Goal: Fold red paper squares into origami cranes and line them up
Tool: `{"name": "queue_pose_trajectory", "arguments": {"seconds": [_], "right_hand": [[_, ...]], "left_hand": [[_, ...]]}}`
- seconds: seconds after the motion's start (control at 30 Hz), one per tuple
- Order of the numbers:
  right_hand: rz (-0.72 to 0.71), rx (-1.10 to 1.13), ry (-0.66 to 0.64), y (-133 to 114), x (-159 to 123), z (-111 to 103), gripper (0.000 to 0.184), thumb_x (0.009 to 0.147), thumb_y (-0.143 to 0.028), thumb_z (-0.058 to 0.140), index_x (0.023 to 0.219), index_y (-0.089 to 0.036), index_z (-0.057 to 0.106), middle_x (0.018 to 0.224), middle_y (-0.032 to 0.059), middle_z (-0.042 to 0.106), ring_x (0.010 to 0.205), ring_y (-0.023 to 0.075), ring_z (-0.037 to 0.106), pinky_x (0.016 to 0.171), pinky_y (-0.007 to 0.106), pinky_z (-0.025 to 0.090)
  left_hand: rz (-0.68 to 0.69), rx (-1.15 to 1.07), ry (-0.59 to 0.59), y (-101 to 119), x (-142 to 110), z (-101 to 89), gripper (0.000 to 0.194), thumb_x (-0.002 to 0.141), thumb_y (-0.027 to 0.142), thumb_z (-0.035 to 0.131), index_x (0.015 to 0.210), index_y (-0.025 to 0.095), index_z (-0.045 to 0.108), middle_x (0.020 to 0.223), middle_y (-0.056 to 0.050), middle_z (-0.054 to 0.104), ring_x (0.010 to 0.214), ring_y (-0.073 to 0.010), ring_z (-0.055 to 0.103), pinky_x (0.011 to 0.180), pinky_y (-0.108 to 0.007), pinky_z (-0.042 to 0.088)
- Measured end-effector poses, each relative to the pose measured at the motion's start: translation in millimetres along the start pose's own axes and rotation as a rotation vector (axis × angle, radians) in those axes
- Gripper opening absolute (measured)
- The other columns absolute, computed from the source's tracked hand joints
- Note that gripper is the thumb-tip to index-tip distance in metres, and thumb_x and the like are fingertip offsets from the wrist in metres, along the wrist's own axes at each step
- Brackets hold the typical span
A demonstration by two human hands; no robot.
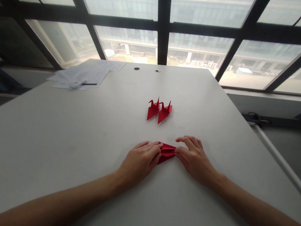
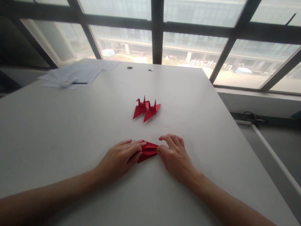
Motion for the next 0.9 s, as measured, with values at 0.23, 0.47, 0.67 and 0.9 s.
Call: {"name": "queue_pose_trajectory", "arguments": {"seconds": [0.23, 0.47, 0.67, 0.9], "right_hand": [[-0.061, -0.008, -0.013, -5, -2, 7, 0.016, 0.096, -0.015, 0.055, 0.09, -0.021, 0.068, 0.128, 0.0084, 0.06, 0.123, 0.0263, 0.047, 0.104, 0.045, 0.036], [-0.028, 0.004, -0.034, -2, -2, 10, 0.017, 0.097, -0.012, 0.051, 0.092, -0.02, 0.065, 0.129, 0.0087, 0.06, 0.125, 0.0267, 0.046, 0.106, 0.046, 0.034], [0.02, 0.052, 0.007, 0, 1, 1, 0.011, 0.096, -0.014, 0.054, 0.094, -0.019, 0.063, 0.117, 0.0094, 0.063, 0.118, 0.0253, 0.05, 0.102, 0.043, 0.038], [0.08, 0.086, 0.039, 7, 1, 0, 0.008, 0.093, -0.016, 0.061, 0.087, -0.02, 0.065, 0.112, 0.0075, 0.064, 0.114, 0.0249, 0.052, 0.099, 0.042, 0.039]], "left_hand": [[0.038, -0.028, -0.005, 2, -1, 0.7, 0.022, 0.103, 0.025, 0.042, 0.104, 0.021, 0.064, 0.129, -0.005, 0.068, 0.119, -0.0202, 0.064, 0.108, -0.044, 0.045], [0.049, -0.057, -0.018, 2, -2, 2.7, 0.02, 0.103, 0.023, 0.042, 0.104, 0.021, 0.063, 0.124, -0.004, 0.07, 0.115, -0.0183, 0.066, 0.109, -0.041, 0.044], [0.044, -0.056, -0.017, -2, -1, 5.3, 0.033, 0.102, 0.019, 0.045, 0.133, 0.026, 0.054, 0.129, -0.002, 0.068, 0.115, -0.016, 0.066, 0.109, -0.037, 0.042], [0.089, -0.047, 0.017, 1, -2, 3.6, 0.029, 0.102, 0.022, 0.045, 0.123, 0.027, 0.064, 0.128, -0.001, 0.069, 0.121, -0.0166, 0.063, 0.107, -0.037, 0.045]]}}
Point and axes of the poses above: each hand's wrist, its own x-axis towards the middle knuckle, its own z-axis out of the palm, y = z × x, the point moved 10 cm from there along x, towards the middle knuckle
